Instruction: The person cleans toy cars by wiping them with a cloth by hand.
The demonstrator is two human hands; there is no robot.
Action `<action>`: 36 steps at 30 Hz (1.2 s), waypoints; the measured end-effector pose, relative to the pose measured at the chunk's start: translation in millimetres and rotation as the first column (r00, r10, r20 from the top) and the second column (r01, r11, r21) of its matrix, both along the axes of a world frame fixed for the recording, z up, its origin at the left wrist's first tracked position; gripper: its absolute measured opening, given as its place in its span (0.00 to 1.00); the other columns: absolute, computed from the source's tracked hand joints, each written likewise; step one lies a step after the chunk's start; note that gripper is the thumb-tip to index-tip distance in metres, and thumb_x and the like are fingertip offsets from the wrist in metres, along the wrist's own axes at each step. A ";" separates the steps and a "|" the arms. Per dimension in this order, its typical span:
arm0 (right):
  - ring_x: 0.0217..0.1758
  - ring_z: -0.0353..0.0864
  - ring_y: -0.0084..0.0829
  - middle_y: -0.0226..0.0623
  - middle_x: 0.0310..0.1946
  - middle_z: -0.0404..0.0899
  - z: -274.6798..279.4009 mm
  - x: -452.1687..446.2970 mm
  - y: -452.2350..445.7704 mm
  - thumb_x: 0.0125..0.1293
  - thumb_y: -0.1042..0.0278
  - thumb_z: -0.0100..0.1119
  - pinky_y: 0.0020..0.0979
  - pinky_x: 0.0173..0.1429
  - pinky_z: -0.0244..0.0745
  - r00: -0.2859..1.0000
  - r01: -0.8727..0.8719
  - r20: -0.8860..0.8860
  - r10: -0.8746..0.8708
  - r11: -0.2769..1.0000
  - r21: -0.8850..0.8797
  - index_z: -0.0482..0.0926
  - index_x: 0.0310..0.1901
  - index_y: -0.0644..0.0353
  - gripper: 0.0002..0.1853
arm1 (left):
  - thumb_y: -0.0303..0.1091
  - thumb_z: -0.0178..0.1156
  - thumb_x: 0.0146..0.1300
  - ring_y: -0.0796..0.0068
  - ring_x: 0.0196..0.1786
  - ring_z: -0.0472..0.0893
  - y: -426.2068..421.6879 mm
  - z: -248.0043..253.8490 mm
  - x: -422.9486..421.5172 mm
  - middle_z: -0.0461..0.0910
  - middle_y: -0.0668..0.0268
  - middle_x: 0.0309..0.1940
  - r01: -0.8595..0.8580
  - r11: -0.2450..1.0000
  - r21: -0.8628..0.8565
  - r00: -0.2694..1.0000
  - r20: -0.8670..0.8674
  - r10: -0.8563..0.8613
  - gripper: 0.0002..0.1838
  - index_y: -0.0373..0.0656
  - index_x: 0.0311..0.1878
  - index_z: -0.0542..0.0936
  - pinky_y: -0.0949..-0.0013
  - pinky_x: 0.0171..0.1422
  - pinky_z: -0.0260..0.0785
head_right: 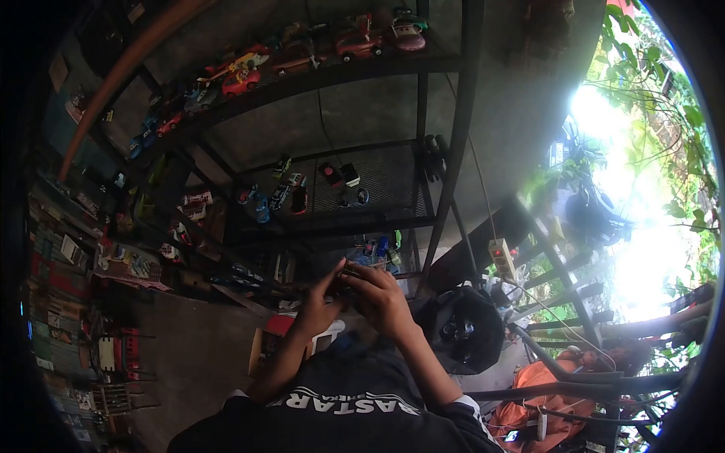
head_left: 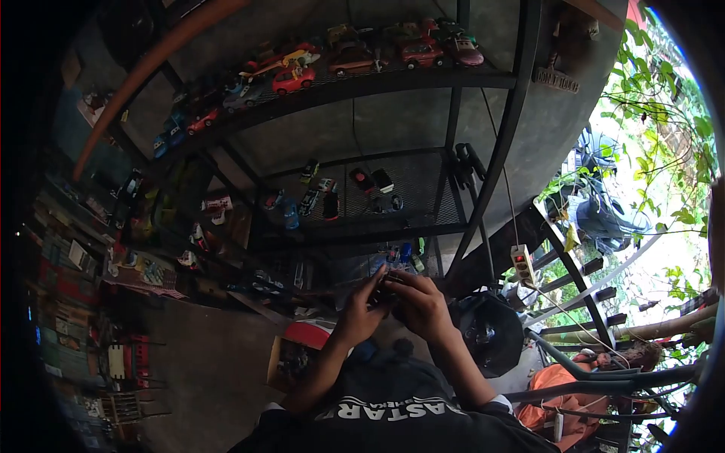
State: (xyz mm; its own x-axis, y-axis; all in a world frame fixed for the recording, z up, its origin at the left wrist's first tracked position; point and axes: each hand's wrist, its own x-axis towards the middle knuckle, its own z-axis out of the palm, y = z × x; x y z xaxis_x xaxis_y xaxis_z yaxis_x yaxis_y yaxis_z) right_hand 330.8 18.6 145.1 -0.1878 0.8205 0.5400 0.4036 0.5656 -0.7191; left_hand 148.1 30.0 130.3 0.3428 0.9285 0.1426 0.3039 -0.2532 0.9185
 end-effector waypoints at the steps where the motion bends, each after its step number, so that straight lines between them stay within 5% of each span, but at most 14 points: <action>1: 0.55 0.83 0.47 0.45 0.58 0.80 1.3 -1.4 -0.5 0.51 0.81 0.63 0.40 0.58 0.77 1.000 0.016 -0.008 -0.016 1.000 -0.005 0.83 0.55 0.57 0.25 | 0.24 0.68 0.62 0.72 0.56 0.80 1.0 3.6 1.5 0.78 0.58 0.56 -0.001 0.999 -0.053 0.999 0.051 0.003 0.37 0.41 0.74 0.65 0.69 0.59 0.73; 5: 0.59 0.79 0.47 0.43 0.61 0.78 -7.5 2.5 4.8 0.52 0.79 0.65 0.41 0.62 0.74 0.998 0.007 -0.057 -0.010 0.998 -0.064 0.81 0.58 0.56 0.27 | 0.25 0.67 0.65 0.74 0.62 0.77 7.7 -5.8 4.8 0.75 0.59 0.63 0.081 0.967 -0.241 0.948 0.320 0.001 0.36 0.40 0.74 0.64 0.70 0.63 0.72; 12: 0.62 0.79 0.49 0.47 0.61 0.78 10.6 -9.4 14.6 0.58 0.80 0.60 0.42 0.64 0.74 0.995 0.024 -0.094 -0.037 0.990 -0.136 0.81 0.57 0.57 0.23 | 0.28 0.61 0.71 0.73 0.71 0.69 14.3 7.9 -7.3 0.69 0.60 0.70 0.119 0.930 -0.348 0.944 0.329 0.003 0.33 0.40 0.76 0.61 0.69 0.73 0.63; 14: 0.63 0.79 0.49 0.47 0.61 0.78 15.1 -11.4 17.4 0.59 0.81 0.58 0.42 0.64 0.74 0.991 0.015 -0.131 -0.035 0.988 -0.151 0.81 0.57 0.57 0.22 | 0.27 0.55 0.73 0.73 0.73 0.66 20.1 18.1 -15.9 0.64 0.59 0.74 0.275 0.841 -0.466 0.820 0.570 0.048 0.32 0.42 0.78 0.59 0.69 0.76 0.59; 21: 0.61 0.80 0.50 0.49 0.60 0.78 24.5 -23.0 23.3 0.60 0.80 0.58 0.41 0.63 0.76 0.989 0.061 -0.119 -0.084 0.981 -0.186 0.82 0.57 0.58 0.22 | 0.24 0.53 0.72 0.71 0.72 0.67 33.0 11.7 -21.9 0.64 0.60 0.72 0.329 0.867 -0.375 0.791 0.611 -0.035 0.33 0.44 0.79 0.56 0.70 0.74 0.61; 26: 0.61 0.80 0.50 0.49 0.61 0.78 22.5 -36.8 24.9 0.61 0.80 0.60 0.41 0.63 0.76 0.999 0.026 -0.039 -0.035 0.973 -0.229 0.81 0.59 0.57 0.22 | 0.23 0.54 0.72 0.72 0.63 0.75 46.2 0.4 -30.8 0.72 0.63 0.61 0.273 0.854 -0.442 0.619 0.760 0.196 0.27 0.44 0.73 0.66 0.69 0.66 0.71; 30: 0.61 0.80 0.50 0.49 0.61 0.78 21.2 -45.8 25.5 0.62 0.79 0.60 0.41 0.63 0.77 0.998 -0.017 -0.059 0.005 0.975 -0.221 0.81 0.59 0.57 0.22 | 0.23 0.55 0.72 0.74 0.61 0.76 51.0 9.8 -42.3 0.72 0.64 0.61 0.183 0.879 -0.441 0.658 0.719 0.224 0.24 0.43 0.70 0.68 0.69 0.64 0.72; 36: 0.59 0.81 0.50 0.50 0.59 0.79 32.7 -51.4 35.4 0.63 0.79 0.60 0.41 0.62 0.77 0.998 0.030 -0.043 -0.041 0.972 -0.231 0.80 0.60 0.57 0.23 | 0.21 0.57 0.69 0.73 0.64 0.75 46.9 25.3 -49.5 0.75 0.63 0.60 0.223 0.921 -0.319 0.747 0.664 0.049 0.29 0.44 0.73 0.66 0.69 0.68 0.70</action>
State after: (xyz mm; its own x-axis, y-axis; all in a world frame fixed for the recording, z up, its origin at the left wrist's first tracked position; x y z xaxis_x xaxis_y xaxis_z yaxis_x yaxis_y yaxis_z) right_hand 279.4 54.0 177.9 -0.1346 0.9295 0.3432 0.3827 0.3683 -0.8473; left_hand 98.6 77.0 155.6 0.3739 0.9271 0.0276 -0.4053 0.1366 0.9039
